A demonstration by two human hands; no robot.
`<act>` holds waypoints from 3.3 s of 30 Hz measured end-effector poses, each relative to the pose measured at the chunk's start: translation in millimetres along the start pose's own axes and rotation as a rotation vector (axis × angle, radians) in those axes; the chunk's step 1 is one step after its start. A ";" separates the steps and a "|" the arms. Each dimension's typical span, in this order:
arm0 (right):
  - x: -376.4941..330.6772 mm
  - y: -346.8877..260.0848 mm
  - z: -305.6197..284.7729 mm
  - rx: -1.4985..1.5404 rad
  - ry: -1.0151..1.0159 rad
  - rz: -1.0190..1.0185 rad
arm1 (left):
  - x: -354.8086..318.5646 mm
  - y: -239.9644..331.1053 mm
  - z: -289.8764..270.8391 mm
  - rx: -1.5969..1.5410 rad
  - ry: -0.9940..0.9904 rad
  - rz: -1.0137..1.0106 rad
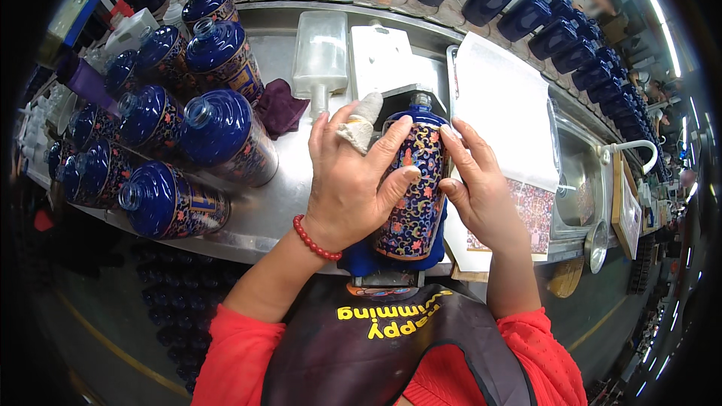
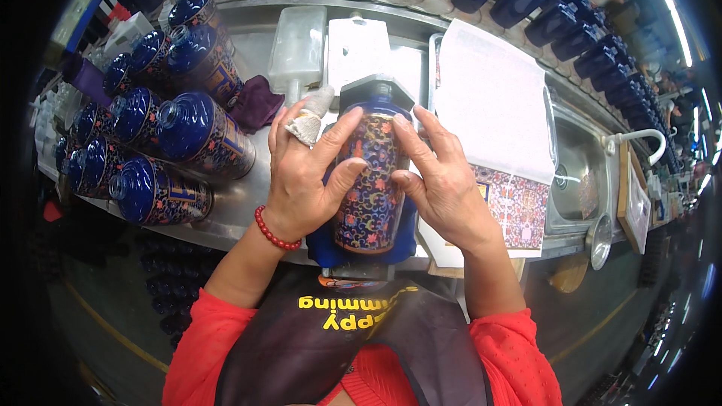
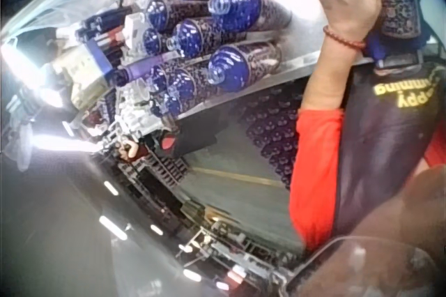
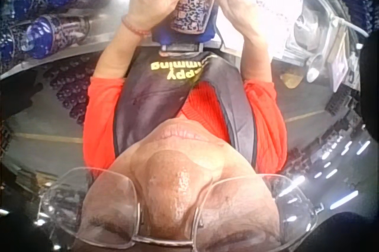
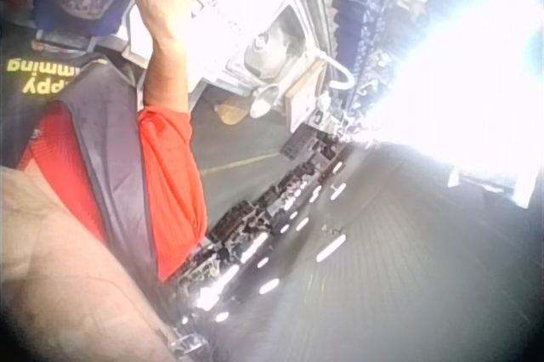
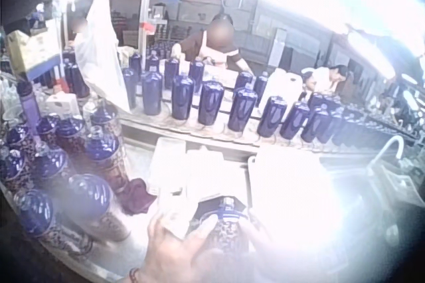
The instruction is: The person scrubs the surface of a blue patterned ceramic bottle with a green sponge, rotating it to reach different areas. The person then places the bottle on the table and picks up another similar bottle to continue the cleaning process.
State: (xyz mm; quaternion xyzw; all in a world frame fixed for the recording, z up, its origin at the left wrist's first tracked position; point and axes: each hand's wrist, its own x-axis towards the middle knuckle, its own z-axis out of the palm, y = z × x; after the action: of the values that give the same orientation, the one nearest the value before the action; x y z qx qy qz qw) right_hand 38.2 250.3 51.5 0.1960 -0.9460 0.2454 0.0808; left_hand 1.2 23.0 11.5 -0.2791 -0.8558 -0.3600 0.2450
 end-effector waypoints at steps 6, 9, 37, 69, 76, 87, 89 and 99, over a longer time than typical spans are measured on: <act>0.4 -0.4 1.4 0.004 -0.015 0.010 | -3.9 0.9 -3.2 0.040 -0.027 0.042; 0.0 -0.4 1.4 0.016 -0.042 0.026 | -3.9 1.2 -1.7 0.067 -0.034 0.031; 9.2 5.6 -19.3 0.277 0.203 0.213 | 31.4 -3.4 6.3 -0.391 0.015 -0.146; 138.6 10.3 -63.1 0.088 -0.368 -0.231 | 25.1 -13.0 14.4 -0.426 0.021 -0.197; 127.0 10.2 -65.2 0.112 -0.376 -0.148 | 29.5 -8.2 13.3 -0.235 0.046 -0.054; 109.3 9.2 -59.7 0.195 -0.307 -0.136 | 19.9 -7.7 9.2 -0.362 0.000 -0.087; 108.1 8.0 -60.1 0.176 -0.304 -0.155 | 18.9 -8.4 9.3 -0.395 -0.021 -0.098; 108.3 2.6 -60.4 0.117 -0.301 -0.198 | 17.9 -5.5 7.8 -0.386 0.020 -0.123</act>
State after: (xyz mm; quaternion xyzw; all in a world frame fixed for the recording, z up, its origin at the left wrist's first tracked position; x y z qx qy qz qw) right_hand -58.0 246.5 129.6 0.3269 -0.9077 0.2586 -0.0492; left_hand -17.0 31.1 15.1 -0.2644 -0.7839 -0.5345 0.1728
